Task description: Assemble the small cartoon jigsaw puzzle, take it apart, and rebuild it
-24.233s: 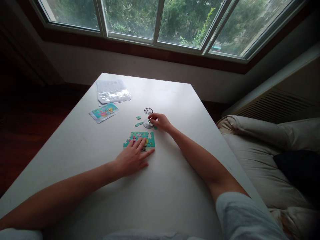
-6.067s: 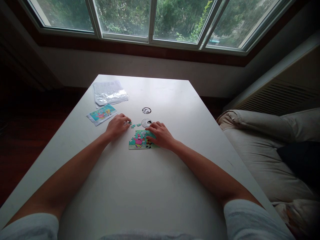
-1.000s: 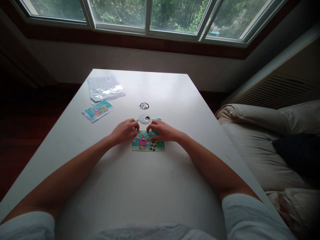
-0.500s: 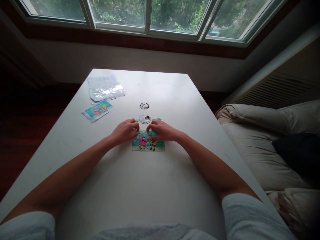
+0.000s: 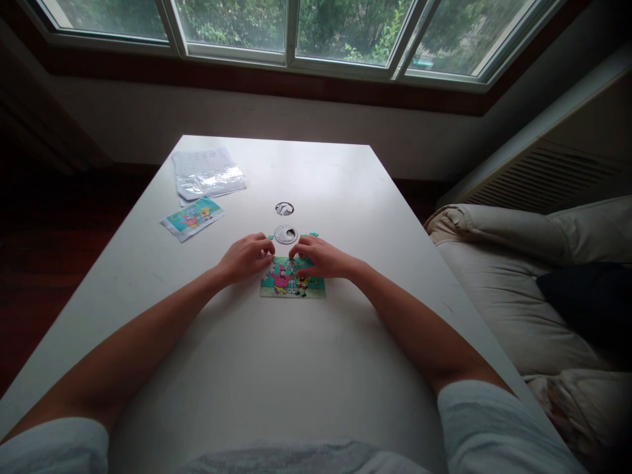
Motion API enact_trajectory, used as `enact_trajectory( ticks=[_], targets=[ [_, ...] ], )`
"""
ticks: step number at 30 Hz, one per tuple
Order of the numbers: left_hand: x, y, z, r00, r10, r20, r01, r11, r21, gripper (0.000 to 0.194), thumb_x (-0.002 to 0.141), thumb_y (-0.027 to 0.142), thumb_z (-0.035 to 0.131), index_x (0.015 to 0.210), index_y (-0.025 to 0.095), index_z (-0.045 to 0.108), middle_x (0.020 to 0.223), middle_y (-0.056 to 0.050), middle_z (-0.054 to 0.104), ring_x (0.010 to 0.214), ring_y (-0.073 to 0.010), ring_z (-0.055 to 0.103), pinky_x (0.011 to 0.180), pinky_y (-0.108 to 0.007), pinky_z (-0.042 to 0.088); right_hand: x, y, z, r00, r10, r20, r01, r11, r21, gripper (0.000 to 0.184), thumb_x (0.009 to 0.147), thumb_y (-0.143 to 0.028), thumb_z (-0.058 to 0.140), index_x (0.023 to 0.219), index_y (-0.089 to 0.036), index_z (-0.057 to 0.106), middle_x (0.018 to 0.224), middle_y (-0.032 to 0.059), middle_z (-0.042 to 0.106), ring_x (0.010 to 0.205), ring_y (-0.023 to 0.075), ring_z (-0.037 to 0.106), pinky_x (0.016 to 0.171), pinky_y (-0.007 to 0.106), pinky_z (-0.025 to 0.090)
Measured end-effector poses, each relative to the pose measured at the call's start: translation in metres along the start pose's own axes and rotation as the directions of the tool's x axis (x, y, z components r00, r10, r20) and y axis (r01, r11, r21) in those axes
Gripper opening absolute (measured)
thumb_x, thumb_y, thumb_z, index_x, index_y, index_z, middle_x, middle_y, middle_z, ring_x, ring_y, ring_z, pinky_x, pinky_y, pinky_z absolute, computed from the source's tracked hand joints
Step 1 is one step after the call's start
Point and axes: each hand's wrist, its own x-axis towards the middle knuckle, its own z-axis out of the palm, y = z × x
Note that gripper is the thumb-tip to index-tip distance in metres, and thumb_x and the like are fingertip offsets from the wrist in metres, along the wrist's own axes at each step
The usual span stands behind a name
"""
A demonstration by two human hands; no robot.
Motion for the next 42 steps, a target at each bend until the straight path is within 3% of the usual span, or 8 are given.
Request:
enact_trajectory(
  ticks=[4,9,15,27,35,39,42],
  targets=[
    [0.003,-0.015,0.000,0.982,-0.115,-0.147,0.117,0.993,0.009,0.022,0.092,0.034,0.052,0.092,0.023,0.070,0.092,-0.003,0.066,0.077,-0.0169,0.060,0.070,-0.031,0.045,0.000,0.002,0.001,1.000,-0.014,0.001,0.014,1.000,0.002,0.039,0.082,-0.040,0.075,0.116,-0.024,0.065,0.114,0.0101,0.062,0.104,0.0260,0.055,0.091,0.038,0.039],
    [0.005,-0.033,0.003,0.958,-0.178,-0.224,0.187,0.982,0.018,0.026,0.092,0.033,0.055,0.108,0.024,0.073,0.102,-0.006,0.066,0.092,-0.0222,0.059,0.083,-0.037,0.047,0.000,0.001,0.000,1.000,-0.022,0.005,0.022,1.000,0.001,0.038,0.083,-0.040,0.073,0.117,-0.023,0.065,0.116,0.0108,0.062,0.105,0.0266,0.054,0.092,0.039,0.039],
    [0.006,-0.029,0.009,0.980,-0.061,-0.188,0.085,0.989,0.121,0.035,0.094,0.035,0.054,0.123,0.027,0.072,0.115,-0.009,0.064,0.109,-0.0279,0.052,0.096,-0.044,0.045,0.000,0.000,0.001,1.000,-0.024,0.002,0.024,1.000,-0.002,0.038,0.084,-0.041,0.072,0.118,-0.024,0.065,0.120,0.0110,0.061,0.108,0.0276,0.054,0.093,0.040,0.039],
    [0.005,-0.022,0.006,0.989,-0.024,-0.144,0.034,0.997,0.067,0.022,0.090,0.035,0.060,0.102,0.025,0.075,0.115,-0.007,0.066,0.111,-0.0274,0.052,0.099,-0.045,0.044,0.000,0.000,0.001,1.000,-0.024,-0.001,0.024,1.000,0.003,0.039,0.085,-0.043,0.072,0.118,-0.024,0.065,0.119,0.0110,0.061,0.107,0.0270,0.053,0.093,0.040,0.039],
    [0.006,-0.029,0.006,0.986,0.003,-0.167,0.000,1.000,0.018,0.029,0.088,0.015,0.050,0.092,0.026,0.076,0.113,-0.005,0.067,0.108,-0.0247,0.054,0.099,-0.041,0.045,0.000,0.000,0.001,1.000,-0.027,0.002,0.027,1.000,-0.003,0.038,0.085,-0.042,0.072,0.118,-0.023,0.065,0.116,0.0109,0.061,0.105,0.0269,0.054,0.092,0.040,0.039],
    [0.005,-0.030,0.002,0.981,-0.053,-0.188,0.059,0.998,0.026,0.024,0.090,0.023,0.054,0.100,0.026,0.075,0.107,-0.006,0.067,0.102,-0.0250,0.055,0.094,-0.041,0.047,0.000,-0.001,0.001,1.000,-0.030,0.002,0.030,1.000,0.004,0.038,0.085,-0.041,0.072,0.117,-0.023,0.065,0.117,0.0110,0.062,0.106,0.0271,0.054,0.092,0.041,0.040],
    [0.004,-0.028,-0.002,0.990,-0.047,-0.135,0.058,0.996,0.074,0.019,0.088,0.031,0.059,0.098,0.026,0.075,0.105,-0.006,0.066,0.099,-0.0254,0.056,0.091,-0.041,0.047,0.000,0.000,0.001,1.000,-0.029,0.002,0.029,1.000,0.001,0.038,0.085,-0.042,0.072,0.118,-0.024,0.065,0.118,0.0110,0.061,0.107,0.0275,0.054,0.092,0.040,0.039]
  ],
)
